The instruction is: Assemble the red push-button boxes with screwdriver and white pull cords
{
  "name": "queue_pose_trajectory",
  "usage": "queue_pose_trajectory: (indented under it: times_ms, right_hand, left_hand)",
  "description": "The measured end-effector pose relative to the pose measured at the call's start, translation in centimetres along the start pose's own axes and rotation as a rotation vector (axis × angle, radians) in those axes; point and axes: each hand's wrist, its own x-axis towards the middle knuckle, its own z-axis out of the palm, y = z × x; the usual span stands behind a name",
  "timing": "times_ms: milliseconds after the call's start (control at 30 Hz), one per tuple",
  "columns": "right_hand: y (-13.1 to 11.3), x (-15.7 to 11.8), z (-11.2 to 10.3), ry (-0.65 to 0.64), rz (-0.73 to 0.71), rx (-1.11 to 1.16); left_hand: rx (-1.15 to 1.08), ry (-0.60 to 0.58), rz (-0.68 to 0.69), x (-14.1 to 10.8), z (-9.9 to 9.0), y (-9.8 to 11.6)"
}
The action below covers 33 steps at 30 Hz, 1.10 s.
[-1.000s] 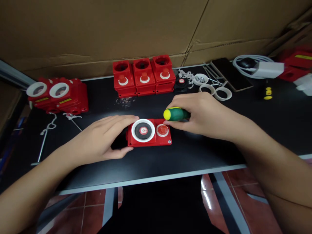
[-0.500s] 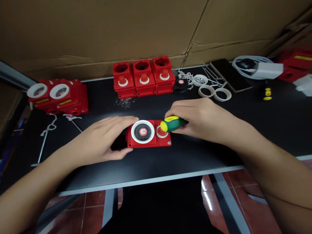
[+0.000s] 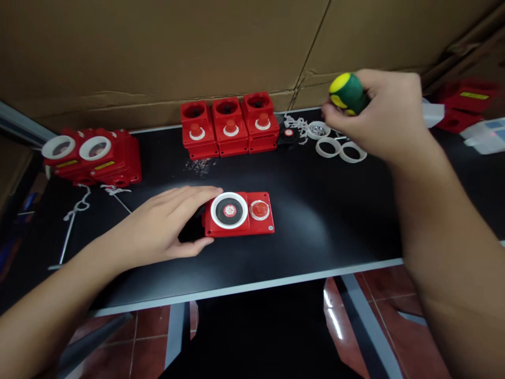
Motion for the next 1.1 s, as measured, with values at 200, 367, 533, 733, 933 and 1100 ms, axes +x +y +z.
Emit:
queue_pose_trajectory:
  times_ms: [200,367,533,733,933,1100]
  right_hand:
    - [9.6,2.2,2.8,0.020,0.165,0.007]
    - [12.1,1.9,4.7,0.004,0.202,0.050]
    - [12.0,3.0,5.1,0.008,0.379,-0.027]
    - [12.3,3.0,4.5,0.029,0.194,0.021]
    - [8.1,2.0,2.9,0.084,0.049,0.044]
    - [-0.7,0.4,1.8,0.017,-0.106,0.238]
  left_hand:
    - [-0.004,-0.013,-0.035,0.0,0.2,-0.1]
    - [-0.006,0.006,-0.032,-0.1,0.3,-0.2]
    - [-0.020,0.022,-0.055,-0.1,0.5,-0.4]
    - [-0.006,0.023,-0.042,0.0,0.5,-0.5]
    - [-0.021,0.017,-0.060,0.2,0.5,-0.3]
    - [0.028,0.032,-0.074,0.2,0.7,-0.2]
